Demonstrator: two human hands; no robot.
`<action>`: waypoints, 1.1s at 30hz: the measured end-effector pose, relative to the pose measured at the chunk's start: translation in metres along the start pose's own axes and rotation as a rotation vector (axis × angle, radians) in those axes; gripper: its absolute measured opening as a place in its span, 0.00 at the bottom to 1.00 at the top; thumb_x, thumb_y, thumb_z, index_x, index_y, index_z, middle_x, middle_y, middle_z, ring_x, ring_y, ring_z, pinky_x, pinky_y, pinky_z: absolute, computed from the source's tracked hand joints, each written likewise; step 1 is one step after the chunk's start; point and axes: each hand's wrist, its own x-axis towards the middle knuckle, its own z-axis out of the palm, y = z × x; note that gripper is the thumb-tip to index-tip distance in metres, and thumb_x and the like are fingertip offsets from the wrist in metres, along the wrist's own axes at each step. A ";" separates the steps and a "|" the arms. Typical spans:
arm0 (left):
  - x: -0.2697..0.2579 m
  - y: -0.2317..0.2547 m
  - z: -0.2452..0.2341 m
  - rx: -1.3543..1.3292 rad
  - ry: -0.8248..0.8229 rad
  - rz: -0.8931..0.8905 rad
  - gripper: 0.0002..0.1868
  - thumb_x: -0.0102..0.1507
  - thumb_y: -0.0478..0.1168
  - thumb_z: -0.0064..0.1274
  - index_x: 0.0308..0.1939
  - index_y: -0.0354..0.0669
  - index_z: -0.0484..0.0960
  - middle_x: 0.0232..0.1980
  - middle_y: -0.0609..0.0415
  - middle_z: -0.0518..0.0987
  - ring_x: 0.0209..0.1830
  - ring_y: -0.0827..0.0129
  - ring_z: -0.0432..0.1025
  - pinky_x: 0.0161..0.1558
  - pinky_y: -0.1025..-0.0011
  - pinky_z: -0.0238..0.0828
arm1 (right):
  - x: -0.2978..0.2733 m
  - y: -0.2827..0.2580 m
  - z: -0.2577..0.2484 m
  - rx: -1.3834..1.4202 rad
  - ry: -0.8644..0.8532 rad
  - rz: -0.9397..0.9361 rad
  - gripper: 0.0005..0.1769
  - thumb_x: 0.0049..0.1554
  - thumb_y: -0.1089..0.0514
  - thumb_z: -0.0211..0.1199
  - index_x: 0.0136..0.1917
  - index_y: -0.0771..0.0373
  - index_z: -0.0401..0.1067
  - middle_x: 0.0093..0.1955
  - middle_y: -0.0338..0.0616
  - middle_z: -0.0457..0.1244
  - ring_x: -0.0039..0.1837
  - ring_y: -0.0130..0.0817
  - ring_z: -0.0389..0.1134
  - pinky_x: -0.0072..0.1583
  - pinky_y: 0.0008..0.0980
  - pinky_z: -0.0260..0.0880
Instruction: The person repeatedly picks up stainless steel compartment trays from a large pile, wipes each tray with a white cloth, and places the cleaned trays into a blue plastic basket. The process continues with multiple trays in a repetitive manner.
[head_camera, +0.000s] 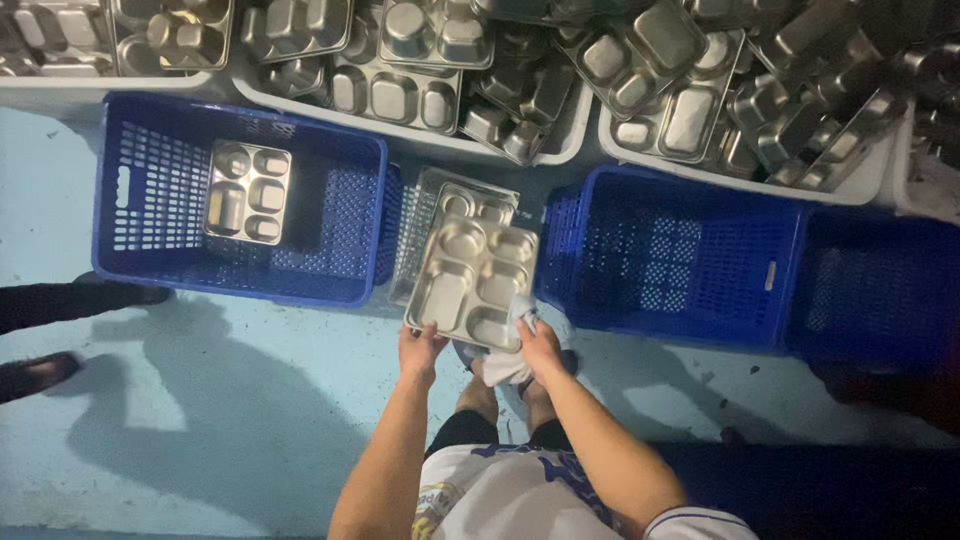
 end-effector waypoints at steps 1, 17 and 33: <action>0.008 -0.003 -0.003 -0.039 -0.028 0.021 0.24 0.62 0.35 0.53 0.63 0.39 0.70 0.54 0.48 0.78 0.46 0.68 0.78 0.47 0.68 0.83 | 0.007 0.003 -0.001 0.048 -0.018 0.001 0.30 0.58 0.40 0.59 0.64 0.63 0.71 0.59 0.58 0.68 0.63 0.54 0.68 0.62 0.45 0.66; -0.017 0.013 0.074 0.836 -0.660 0.083 0.59 0.48 0.55 0.69 0.77 0.41 0.54 0.72 0.42 0.66 0.59 0.54 0.73 0.57 0.60 0.71 | -0.011 -0.075 -0.110 0.537 -0.351 -0.027 0.22 0.60 0.49 0.62 0.62 0.64 0.74 0.55 0.42 0.71 0.57 0.32 0.70 0.59 0.35 0.69; -0.101 0.032 0.263 0.472 -0.651 0.281 0.17 0.70 0.47 0.47 0.50 0.37 0.83 0.42 0.57 0.83 0.42 0.73 0.73 0.46 0.71 0.70 | 0.096 -0.025 -0.331 0.261 0.204 -0.303 0.22 0.55 0.57 0.70 0.59 0.66 0.69 0.54 0.48 0.66 0.55 0.36 0.67 0.56 0.35 0.68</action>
